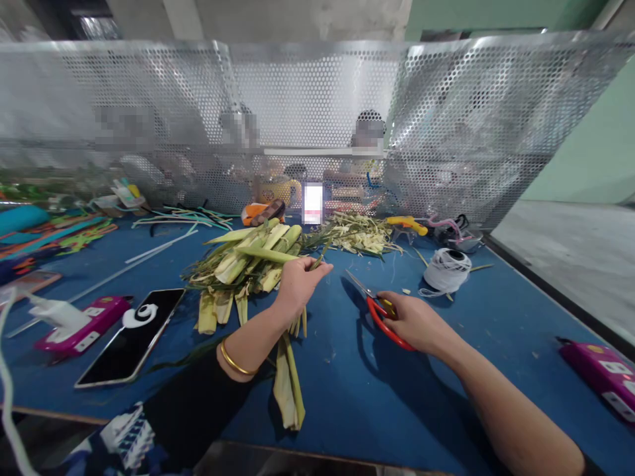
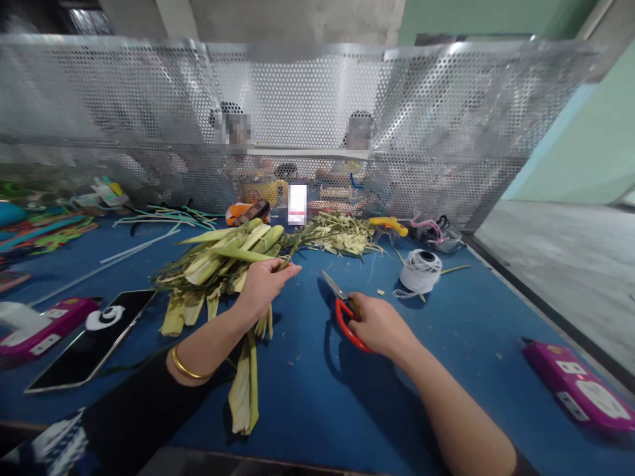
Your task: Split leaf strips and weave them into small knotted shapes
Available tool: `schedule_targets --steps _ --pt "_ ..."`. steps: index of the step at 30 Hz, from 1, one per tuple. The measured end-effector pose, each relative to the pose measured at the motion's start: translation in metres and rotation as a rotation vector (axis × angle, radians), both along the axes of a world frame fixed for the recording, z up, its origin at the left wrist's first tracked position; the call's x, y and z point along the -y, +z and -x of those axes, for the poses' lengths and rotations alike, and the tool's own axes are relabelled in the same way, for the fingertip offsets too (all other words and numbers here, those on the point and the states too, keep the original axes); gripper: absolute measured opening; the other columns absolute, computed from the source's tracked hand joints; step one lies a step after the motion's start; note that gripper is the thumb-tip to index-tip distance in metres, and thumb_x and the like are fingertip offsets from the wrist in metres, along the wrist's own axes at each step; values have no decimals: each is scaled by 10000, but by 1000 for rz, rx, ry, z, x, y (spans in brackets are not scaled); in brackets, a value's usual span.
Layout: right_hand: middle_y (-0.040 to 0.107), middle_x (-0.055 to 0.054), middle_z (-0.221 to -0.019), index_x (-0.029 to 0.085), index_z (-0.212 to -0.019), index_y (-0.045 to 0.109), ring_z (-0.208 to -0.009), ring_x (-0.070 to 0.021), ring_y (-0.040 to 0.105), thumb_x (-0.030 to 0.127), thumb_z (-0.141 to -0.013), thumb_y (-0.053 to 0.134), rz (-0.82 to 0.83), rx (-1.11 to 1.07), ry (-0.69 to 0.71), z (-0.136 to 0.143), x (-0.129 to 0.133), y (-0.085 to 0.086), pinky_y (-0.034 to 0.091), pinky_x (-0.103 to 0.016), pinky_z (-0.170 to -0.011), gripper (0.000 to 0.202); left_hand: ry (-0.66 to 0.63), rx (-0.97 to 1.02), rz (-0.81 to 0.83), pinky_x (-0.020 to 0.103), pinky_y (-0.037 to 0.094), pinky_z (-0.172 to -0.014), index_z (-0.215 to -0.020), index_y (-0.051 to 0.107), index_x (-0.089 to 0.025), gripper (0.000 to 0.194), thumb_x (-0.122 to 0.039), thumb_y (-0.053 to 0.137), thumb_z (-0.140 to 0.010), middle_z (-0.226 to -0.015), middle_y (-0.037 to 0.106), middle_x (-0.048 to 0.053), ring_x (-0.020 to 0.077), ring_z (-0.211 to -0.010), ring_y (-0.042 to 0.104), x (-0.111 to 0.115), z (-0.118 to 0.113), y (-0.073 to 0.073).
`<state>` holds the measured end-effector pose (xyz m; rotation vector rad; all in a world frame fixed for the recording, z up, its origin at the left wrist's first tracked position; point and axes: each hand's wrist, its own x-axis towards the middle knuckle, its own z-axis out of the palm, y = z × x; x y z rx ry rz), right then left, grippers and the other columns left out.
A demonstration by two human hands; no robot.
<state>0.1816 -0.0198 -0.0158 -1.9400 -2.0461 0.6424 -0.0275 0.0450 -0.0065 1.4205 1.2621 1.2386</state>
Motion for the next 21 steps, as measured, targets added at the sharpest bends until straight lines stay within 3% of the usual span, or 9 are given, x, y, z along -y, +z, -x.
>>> schedule_targets --steps 4,7,9,13,16,21 --pt "621 -33 -886 189 -1122 547 -643 -142 584 222 -681 614 181 -963 17 10 7 4 447 -285 -628 447 12 -42 -62 234 257 -496 -625 641 -151 229 -369 695 -670 -523 448 -53 88 -506 336 -1 0 -3" --pt "606 -23 -856 205 -1039 583 -693 -136 584 279 -679 702 293 -1360 87 19 18 8 469 -283 -675 387 44 -109 -131 233 277 -510 -607 637 -154 223 -356 680 -690 -535 475 -47 99 -528 370 -3 2 -4" --pt "597 -24 -832 219 -1002 592 -697 -138 574 421 -720 705 387 -1469 109 23 25 9 480 -294 -686 365 71 -156 -168 234 273 -507 -597 629 -156 227 -351 670 -706 -525 463 -50 99 -523 364 -4 3 -4" --pt "579 -31 -828 222 -980 594 -731 -162 574 689 -720 603 491 -1548 130 28 30 8 490 -347 -761 535 118 -199 -193 233 255 -498 -551 584 -159 277 -361 653 -728 -494 408 -62 92 -503 323 -5 5 -3" --pt "553 -19 -802 209 -1025 611 -675 -143 550 734 -711 568 487 -1580 154 29 30 6 484 -367 -809 614 123 -202 -183 231 248 -496 -539 558 -160 301 -374 650 -729 -488 380 -68 88 -501 300 -6 5 -3" --pt "461 28 -665 175 -999 657 -472 -72 392 704 -821 437 453 -1590 138 29 28 10 497 -308 -671 599 121 -225 -224 232 261 -502 -532 544 -165 312 -385 644 -729 -493 378 -63 94 -507 312 -6 6 -5"
